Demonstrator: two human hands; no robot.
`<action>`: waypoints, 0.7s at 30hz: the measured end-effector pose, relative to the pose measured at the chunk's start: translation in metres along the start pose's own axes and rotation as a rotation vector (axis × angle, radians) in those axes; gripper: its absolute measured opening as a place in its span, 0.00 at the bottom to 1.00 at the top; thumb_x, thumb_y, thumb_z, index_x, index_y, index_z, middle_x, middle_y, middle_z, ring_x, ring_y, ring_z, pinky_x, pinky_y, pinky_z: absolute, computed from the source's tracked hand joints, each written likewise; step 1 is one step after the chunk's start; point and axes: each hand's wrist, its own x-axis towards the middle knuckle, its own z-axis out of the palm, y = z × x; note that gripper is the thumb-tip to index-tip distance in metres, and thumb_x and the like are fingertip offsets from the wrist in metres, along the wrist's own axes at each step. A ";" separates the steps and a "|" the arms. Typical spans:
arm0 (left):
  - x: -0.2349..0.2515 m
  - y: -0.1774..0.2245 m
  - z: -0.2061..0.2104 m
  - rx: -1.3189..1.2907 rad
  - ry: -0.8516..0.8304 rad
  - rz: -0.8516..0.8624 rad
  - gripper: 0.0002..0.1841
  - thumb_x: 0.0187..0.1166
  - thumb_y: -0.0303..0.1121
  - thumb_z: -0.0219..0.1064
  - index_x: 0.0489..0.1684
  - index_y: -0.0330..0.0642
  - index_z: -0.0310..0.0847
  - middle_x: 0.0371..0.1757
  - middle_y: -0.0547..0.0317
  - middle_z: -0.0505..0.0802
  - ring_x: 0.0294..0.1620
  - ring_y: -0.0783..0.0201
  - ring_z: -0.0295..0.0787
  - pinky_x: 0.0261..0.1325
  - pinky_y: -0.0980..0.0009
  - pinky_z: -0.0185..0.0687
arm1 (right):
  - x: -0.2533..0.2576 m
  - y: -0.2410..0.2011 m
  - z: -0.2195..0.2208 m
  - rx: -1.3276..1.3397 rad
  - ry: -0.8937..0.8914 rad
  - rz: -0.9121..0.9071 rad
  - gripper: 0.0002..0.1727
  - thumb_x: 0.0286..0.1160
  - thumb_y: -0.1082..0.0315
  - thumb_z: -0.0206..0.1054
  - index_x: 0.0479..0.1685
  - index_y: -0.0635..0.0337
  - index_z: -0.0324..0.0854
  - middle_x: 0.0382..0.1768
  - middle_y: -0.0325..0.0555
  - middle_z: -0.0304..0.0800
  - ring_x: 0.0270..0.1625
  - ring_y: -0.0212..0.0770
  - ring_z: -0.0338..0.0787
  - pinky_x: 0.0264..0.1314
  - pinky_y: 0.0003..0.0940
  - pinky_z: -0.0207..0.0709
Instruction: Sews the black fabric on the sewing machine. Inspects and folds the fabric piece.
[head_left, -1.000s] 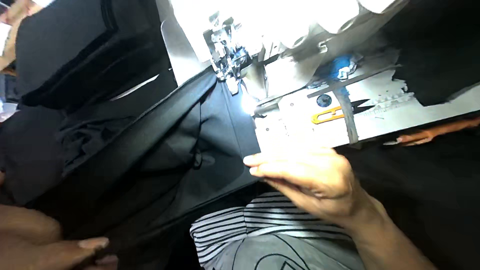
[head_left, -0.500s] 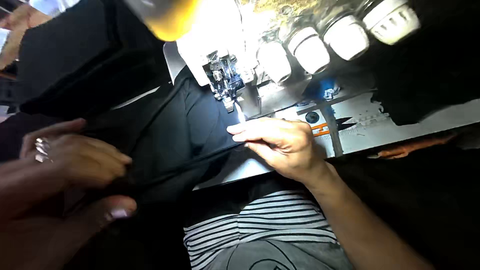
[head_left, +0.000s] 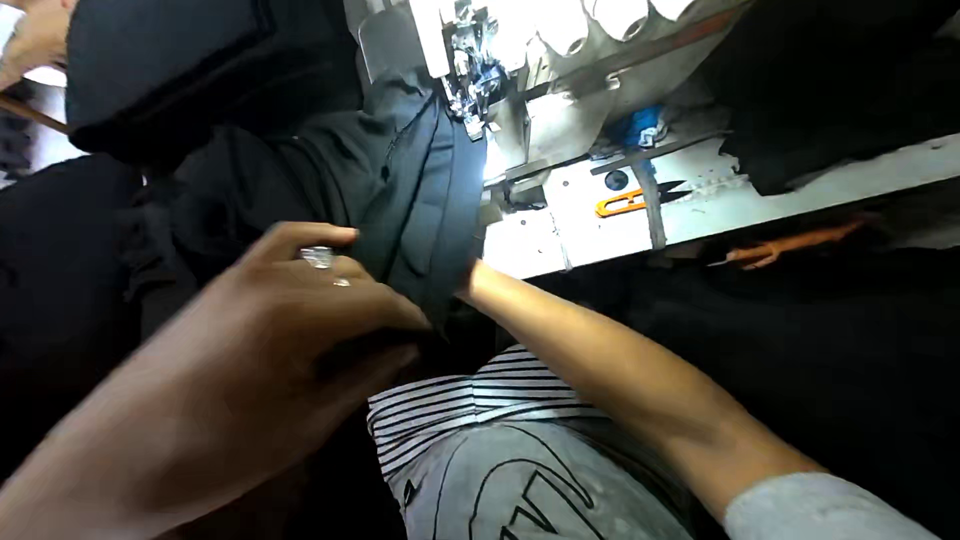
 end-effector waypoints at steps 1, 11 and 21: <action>-0.012 -0.007 -0.007 0.010 0.056 -0.048 0.10 0.80 0.48 0.69 0.42 0.59 0.95 0.37 0.80 0.94 0.44 0.78 0.91 0.84 0.47 0.68 | 0.000 -0.021 -0.026 -0.093 -0.057 0.088 0.14 0.78 0.69 0.71 0.57 0.68 0.89 0.55 0.58 0.93 0.62 0.50 0.90 0.72 0.48 0.77; -0.027 -0.023 -0.015 -0.008 0.181 -0.253 0.09 0.75 0.49 0.72 0.44 0.61 0.94 0.39 0.83 0.95 0.56 0.74 0.89 0.87 0.50 0.64 | -0.038 -0.060 -0.105 -0.273 0.408 -0.243 0.09 0.79 0.63 0.73 0.48 0.56 0.93 0.48 0.39 0.93 0.48 0.30 0.89 0.49 0.27 0.83; -0.010 -0.013 -0.009 0.063 0.186 -0.244 0.08 0.76 0.45 0.69 0.45 0.60 0.93 0.40 0.86 0.94 0.49 0.82 0.90 0.74 0.62 0.78 | -0.008 -0.084 -0.119 -0.559 0.190 -0.466 0.10 0.77 0.60 0.69 0.48 0.49 0.95 0.15 0.36 0.82 0.18 0.39 0.80 0.22 0.41 0.69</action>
